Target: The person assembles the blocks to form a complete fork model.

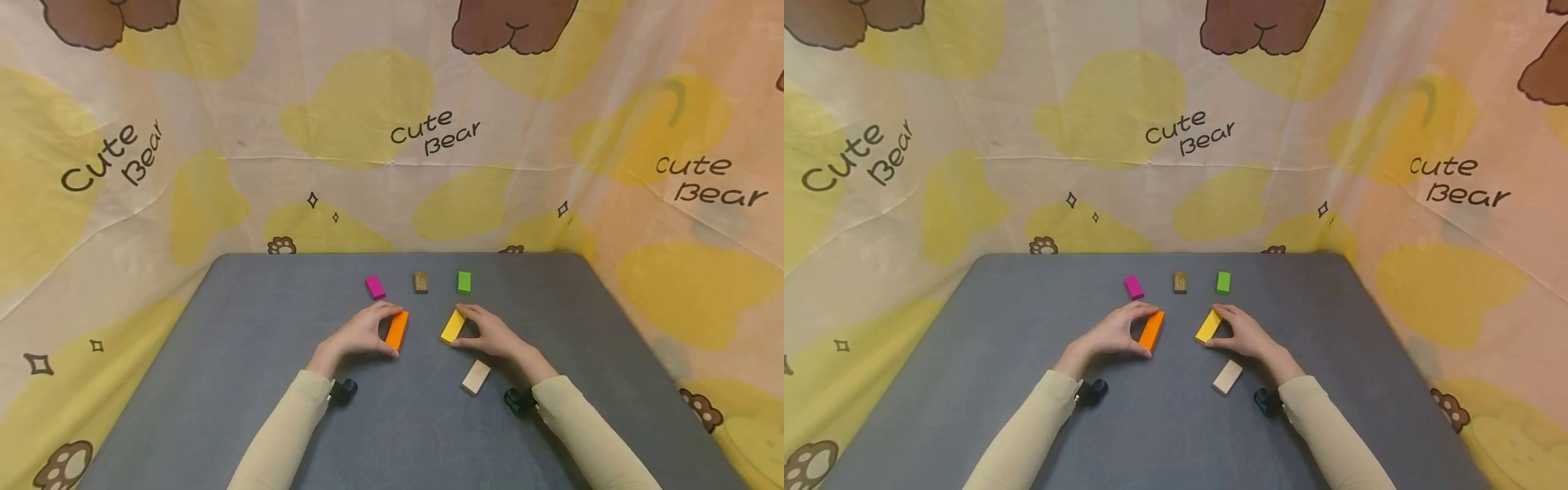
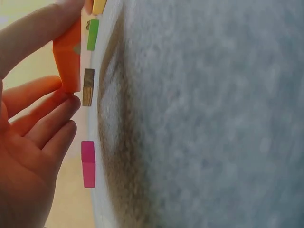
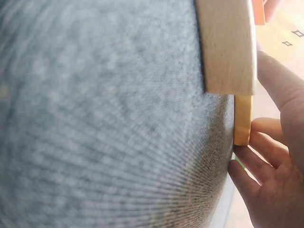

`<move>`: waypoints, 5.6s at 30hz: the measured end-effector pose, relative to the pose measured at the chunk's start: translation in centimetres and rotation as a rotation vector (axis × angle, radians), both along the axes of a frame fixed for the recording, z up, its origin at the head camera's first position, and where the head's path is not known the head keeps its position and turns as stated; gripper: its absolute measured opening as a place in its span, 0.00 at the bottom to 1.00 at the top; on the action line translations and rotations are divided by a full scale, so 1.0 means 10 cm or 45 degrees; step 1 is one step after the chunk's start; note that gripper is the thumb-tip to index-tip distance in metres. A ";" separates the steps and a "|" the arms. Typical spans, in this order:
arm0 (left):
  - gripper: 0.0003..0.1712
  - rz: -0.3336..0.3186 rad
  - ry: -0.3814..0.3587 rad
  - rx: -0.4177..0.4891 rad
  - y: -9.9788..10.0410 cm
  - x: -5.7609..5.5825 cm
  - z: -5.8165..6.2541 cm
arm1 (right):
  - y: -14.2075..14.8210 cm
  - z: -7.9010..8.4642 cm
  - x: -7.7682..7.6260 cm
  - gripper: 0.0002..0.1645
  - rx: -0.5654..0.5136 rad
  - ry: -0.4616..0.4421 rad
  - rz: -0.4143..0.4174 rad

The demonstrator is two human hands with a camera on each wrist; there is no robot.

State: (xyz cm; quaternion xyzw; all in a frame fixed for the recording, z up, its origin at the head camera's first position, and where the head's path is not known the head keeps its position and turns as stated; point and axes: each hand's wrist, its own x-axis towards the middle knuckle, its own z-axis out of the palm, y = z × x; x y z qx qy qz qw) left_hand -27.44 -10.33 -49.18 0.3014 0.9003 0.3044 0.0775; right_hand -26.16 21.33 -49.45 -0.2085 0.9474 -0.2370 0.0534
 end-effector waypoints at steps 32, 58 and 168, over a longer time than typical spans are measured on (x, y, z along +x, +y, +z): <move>0.54 0.029 -0.001 0.045 0.27 0.18 0.02 | 0.00 -0.03 0.00 0.53 -0.009 0.003 0.009; 0.53 0.074 -0.027 -0.037 0.46 0.36 0.02 | 0.01 -0.04 -0.01 0.53 -0.053 -0.013 0.008; 0.29 -0.512 0.112 -0.135 0.32 0.58 0.01 | 0.01 -0.05 -0.02 0.54 -0.036 -0.039 -0.011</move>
